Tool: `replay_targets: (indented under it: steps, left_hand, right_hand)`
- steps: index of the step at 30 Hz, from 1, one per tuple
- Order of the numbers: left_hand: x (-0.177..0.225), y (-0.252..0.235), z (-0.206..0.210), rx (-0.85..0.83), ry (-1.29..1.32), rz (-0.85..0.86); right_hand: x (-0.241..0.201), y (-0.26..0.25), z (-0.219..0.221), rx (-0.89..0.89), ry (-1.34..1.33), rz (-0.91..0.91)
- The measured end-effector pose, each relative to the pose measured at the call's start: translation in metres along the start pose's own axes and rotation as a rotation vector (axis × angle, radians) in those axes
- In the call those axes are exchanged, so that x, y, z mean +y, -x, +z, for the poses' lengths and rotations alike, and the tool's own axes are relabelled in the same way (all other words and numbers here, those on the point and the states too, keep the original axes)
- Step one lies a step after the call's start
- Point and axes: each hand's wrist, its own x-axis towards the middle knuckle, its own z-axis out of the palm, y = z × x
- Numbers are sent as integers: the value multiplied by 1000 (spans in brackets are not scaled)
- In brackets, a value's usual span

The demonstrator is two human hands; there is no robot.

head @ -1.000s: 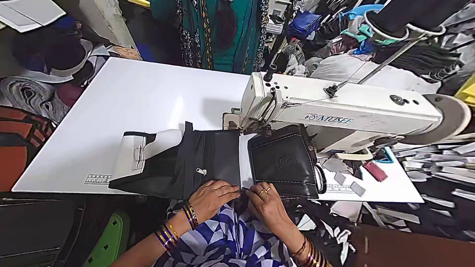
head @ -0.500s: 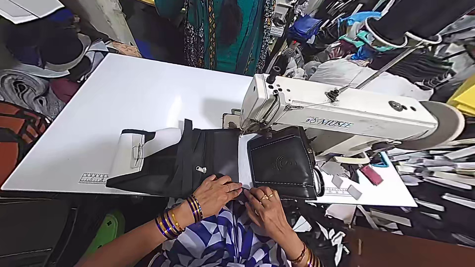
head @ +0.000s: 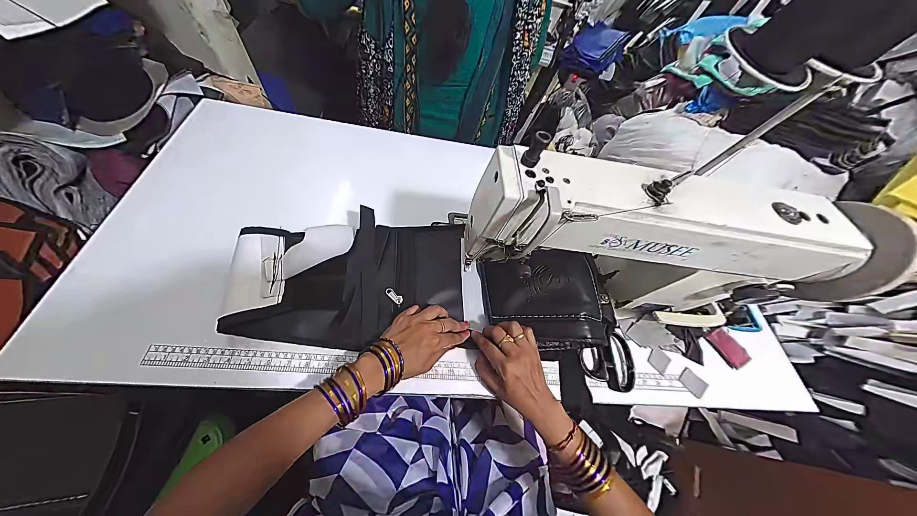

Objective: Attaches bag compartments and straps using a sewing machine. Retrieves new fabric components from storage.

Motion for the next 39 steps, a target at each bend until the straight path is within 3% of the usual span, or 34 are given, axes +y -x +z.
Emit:
replay_targets:
  steps: [16,25,27,29,33,36,39]
  left_hand:
    - [-51,-41,-16,-15,7,-2]
    - [-61,-48,-8,205,-26,60]
    - [-63,-49,-6,256,-46,85]
    - [-65,-49,-1,303,-55,96]
    - [-67,-50,2,341,-67,114]
    - [-67,-50,3,348,-85,113]
    - [-62,-50,0,314,-113,70]
  right_hand:
    - [34,-44,28,22,2,47]
    - [34,-46,18,17,-117,135]
    - [39,-25,-10,141,-110,266]
    - [55,15,-52,234,6,594]
    - [110,109,-136,94,300,1271]
    - [153,157,-154,47,262,1367]
    - [174,157,-162,-62,97,1420]
